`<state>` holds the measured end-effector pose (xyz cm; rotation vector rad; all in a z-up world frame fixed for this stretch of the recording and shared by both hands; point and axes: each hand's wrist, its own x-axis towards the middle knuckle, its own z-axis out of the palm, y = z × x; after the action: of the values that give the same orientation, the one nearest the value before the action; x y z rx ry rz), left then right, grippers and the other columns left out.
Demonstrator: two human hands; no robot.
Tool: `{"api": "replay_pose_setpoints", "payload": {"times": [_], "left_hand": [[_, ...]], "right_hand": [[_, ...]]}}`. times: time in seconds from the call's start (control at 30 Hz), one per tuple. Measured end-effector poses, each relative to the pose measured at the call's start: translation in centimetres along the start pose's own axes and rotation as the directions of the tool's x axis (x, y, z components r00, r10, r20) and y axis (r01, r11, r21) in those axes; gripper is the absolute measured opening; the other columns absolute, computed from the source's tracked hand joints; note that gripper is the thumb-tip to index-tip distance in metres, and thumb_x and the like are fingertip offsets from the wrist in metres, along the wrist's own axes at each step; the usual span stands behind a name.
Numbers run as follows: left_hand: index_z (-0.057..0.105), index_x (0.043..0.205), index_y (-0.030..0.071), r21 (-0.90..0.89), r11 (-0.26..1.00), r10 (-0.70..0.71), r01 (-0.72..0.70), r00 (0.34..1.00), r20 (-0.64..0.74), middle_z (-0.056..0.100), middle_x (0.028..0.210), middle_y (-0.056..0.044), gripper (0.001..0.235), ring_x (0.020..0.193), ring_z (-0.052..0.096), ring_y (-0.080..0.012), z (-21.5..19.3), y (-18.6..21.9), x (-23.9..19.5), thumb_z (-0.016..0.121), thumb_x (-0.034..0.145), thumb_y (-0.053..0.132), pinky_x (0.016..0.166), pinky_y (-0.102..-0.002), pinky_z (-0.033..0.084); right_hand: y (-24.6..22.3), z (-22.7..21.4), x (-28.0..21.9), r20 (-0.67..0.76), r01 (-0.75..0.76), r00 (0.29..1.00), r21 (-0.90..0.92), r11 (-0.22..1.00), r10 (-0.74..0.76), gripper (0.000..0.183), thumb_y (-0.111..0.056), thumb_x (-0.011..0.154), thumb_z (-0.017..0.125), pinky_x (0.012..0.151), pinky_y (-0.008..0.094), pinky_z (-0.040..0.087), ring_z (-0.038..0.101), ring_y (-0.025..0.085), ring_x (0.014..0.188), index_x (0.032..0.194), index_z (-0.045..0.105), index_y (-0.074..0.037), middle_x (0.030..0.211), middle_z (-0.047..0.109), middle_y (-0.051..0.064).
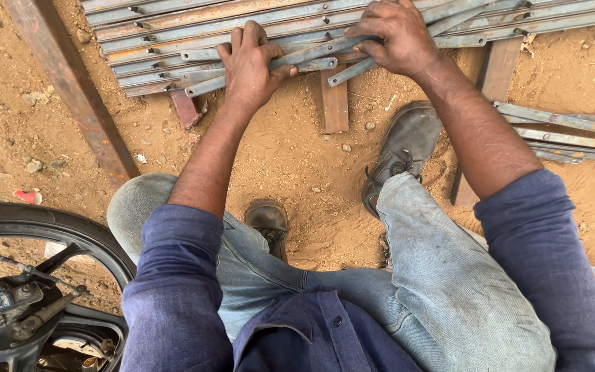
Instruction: The person assembles a metal gate by hand, aligning and connecting various metal strips and support bars on the ground.
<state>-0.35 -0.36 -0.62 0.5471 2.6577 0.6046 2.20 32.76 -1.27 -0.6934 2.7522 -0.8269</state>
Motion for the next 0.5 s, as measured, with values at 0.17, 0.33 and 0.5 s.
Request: {"api": "replay_pose_setpoints", "payload": {"times": [0.17, 0.33, 0.5], "left_hand": [[0.082, 0.099, 0.015, -0.010, 1.000, -0.013, 0.014, 0.997, 0.070, 0.050, 0.114, -0.007, 0.042, 0.109, 0.043, -0.0245, -0.5, 0.1, -0.2, 0.091, 0.075, 0.048, 0.095, -0.052, 0.032], [0.083, 0.103, 0.017, 0.005, 1.000, -0.003, 0.003, 0.999, 0.037, 0.049, 0.115, -0.009, 0.043, 0.105, 0.043, -0.0258, -0.3, 0.0, 0.2, 0.091, 0.073, 0.047, 0.094, -0.052, 0.032], [0.082, 0.102, 0.017, 0.042, 0.999, -0.031, 0.030, 0.999, 0.024, 0.049, 0.115, -0.009, 0.043, 0.107, 0.044, -0.0253, 0.2, 0.0, 0.4, 0.090, 0.074, 0.048, 0.095, -0.052, 0.033]], "right_hand": [[-0.3, 0.6, -0.7, 0.047, -0.039, 0.998, 0.049, 0.998, 0.037, 0.025, -0.026, 0.098, 0.084, 0.098, 0.042, 0.043, 0.064, 0.013, 0.100, 0.122, 0.078, -0.021, 0.107, 0.072, -0.002], [-0.7, 0.9, -1.1, 0.005, -0.037, 0.999, -0.025, 0.999, 0.037, 0.026, -0.026, 0.099, 0.084, 0.090, 0.038, 0.043, 0.062, 0.014, 0.095, 0.125, 0.078, -0.021, 0.104, 0.070, -0.001], [-0.2, 0.6, -0.8, -0.021, -0.005, 1.000, -0.044, 0.999, 0.004, 0.025, -0.025, 0.098, 0.083, 0.091, 0.039, 0.042, 0.063, 0.014, 0.097, 0.122, 0.078, -0.019, 0.105, 0.071, -0.001]]}}
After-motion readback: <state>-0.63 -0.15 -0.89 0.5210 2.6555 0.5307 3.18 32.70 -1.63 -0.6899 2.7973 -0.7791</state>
